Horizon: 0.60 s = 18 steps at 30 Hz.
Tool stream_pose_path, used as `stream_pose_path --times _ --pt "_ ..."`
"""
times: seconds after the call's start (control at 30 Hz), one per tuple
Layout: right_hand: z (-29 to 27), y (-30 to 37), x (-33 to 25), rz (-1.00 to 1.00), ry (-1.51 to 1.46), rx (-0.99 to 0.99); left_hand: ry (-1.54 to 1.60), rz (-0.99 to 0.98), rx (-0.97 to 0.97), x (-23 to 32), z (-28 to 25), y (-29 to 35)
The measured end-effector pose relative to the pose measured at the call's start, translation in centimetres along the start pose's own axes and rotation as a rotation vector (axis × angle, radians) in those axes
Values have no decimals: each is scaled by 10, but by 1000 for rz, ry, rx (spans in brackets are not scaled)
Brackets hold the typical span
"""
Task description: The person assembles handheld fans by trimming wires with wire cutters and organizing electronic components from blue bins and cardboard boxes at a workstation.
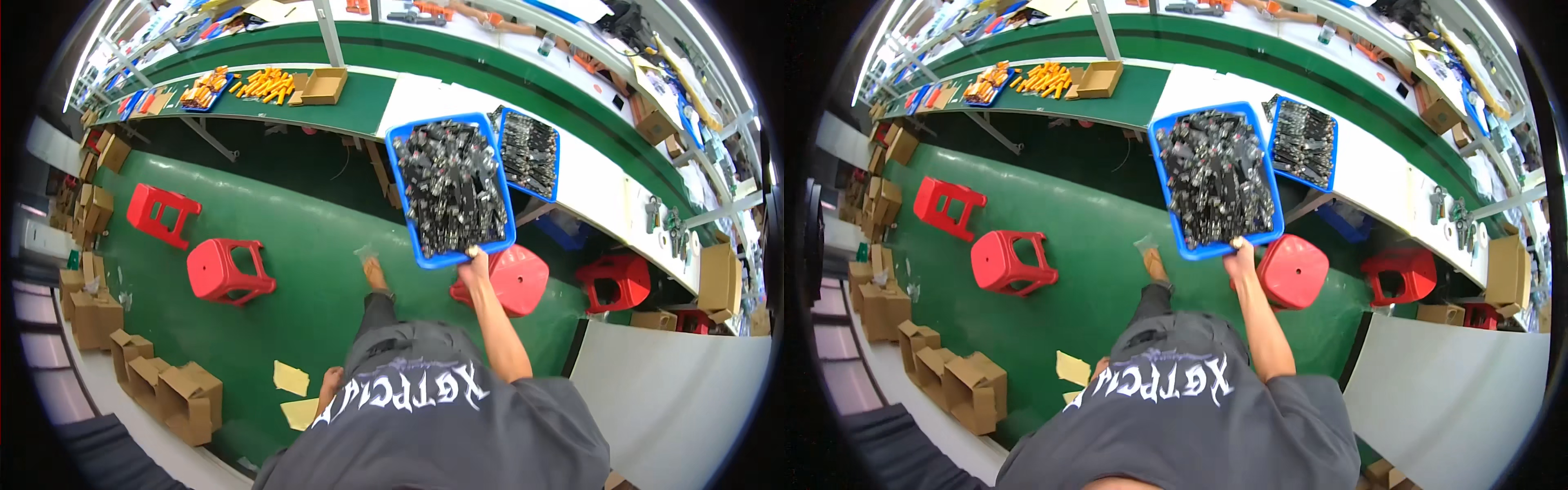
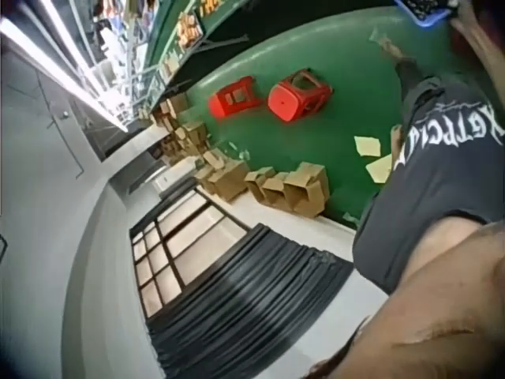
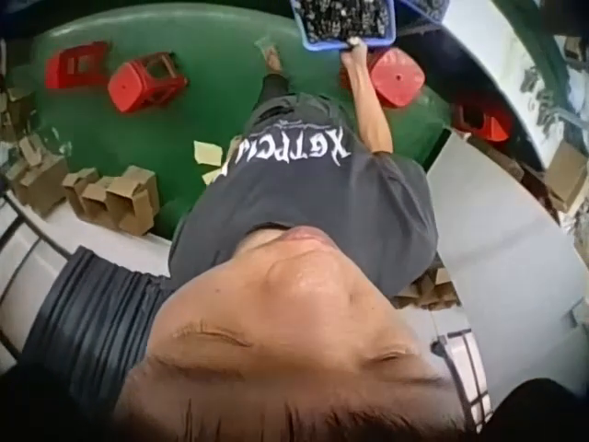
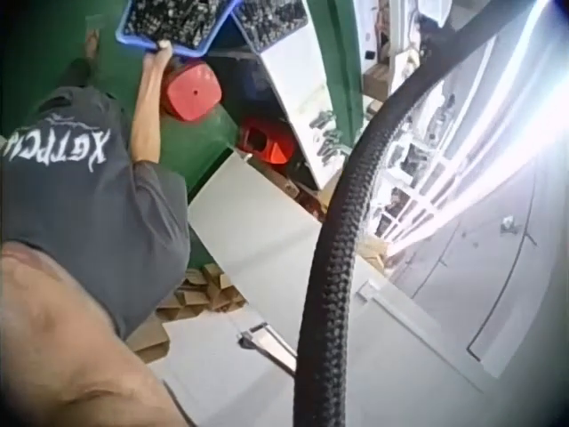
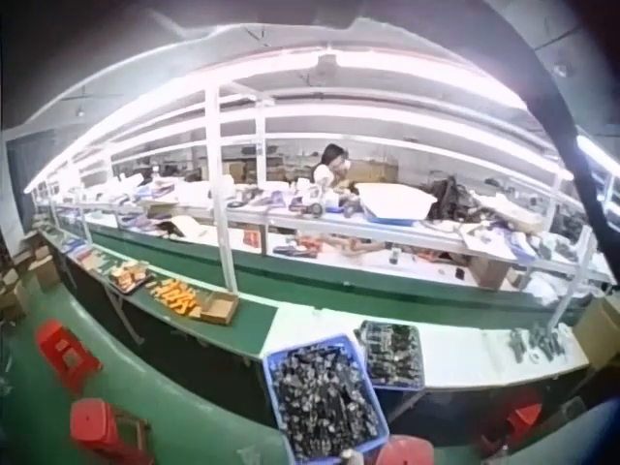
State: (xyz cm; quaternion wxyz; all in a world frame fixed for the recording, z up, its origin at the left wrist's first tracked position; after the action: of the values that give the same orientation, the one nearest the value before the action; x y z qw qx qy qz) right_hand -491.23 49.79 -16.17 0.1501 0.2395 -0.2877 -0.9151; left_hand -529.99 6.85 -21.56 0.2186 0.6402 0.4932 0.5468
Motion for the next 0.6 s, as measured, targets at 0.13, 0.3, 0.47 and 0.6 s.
stream_pose_path --times 0.13,0.3,0.47,0.6 --pt "71 -118 -6 -22 -66 16 49 -68 14 125 -39 -88" --pt "113 -222 -6 -119 -105 113 65 -131 40 236 -86 -165" --pt "118 -296 -13 -185 -117 188 -5 -134 74 295 -107 -197" --pt "120 -336 -30 -227 -184 241 563 604 -596 309 -87 -233"
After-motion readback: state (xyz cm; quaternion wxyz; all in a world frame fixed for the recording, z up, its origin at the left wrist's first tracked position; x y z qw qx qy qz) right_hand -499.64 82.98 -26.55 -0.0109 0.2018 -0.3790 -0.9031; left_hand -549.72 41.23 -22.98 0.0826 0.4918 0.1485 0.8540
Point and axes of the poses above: each hand's wrist, its own y-axis away from the middle knuckle, its own z-axis out of the palm, x = y × z, the point moved 5 cm from there along -y, towards the middle knuckle, and after that the axes turned 4 degrees about y, right-handed, at the moved point
